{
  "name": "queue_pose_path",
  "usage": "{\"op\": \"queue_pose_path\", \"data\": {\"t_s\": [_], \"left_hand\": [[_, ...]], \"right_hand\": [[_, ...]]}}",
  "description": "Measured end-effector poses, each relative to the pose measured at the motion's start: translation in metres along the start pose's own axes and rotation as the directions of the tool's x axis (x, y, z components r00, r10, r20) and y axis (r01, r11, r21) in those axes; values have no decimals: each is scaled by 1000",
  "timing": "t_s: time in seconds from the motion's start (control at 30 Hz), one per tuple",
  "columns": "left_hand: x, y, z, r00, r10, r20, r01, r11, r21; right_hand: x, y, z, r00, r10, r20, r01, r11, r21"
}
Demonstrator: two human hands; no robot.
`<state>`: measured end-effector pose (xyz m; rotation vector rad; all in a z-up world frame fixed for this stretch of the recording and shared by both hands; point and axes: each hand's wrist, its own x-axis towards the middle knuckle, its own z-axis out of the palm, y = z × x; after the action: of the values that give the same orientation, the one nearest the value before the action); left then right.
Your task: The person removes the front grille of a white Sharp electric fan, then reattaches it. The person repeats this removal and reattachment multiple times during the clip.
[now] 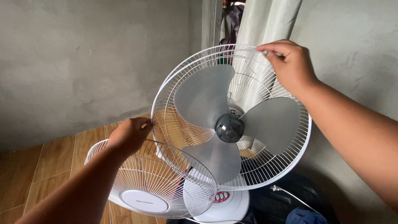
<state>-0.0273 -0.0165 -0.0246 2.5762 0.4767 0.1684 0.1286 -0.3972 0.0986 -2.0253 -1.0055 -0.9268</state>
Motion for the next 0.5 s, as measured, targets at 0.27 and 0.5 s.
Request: {"op": "queue_pose_path", "data": {"t_s": [0.27, 0.5], "left_hand": [[-4, 3, -2, 987, 54, -149, -55, 999, 0], [0, 7, 4, 985, 4, -175, -15, 998, -60]], "right_hand": [[2, -1, 6, 967, -253, 11, 253, 964, -84], [-6, 6, 2, 934, -351, 59, 356, 921, -160]]}}
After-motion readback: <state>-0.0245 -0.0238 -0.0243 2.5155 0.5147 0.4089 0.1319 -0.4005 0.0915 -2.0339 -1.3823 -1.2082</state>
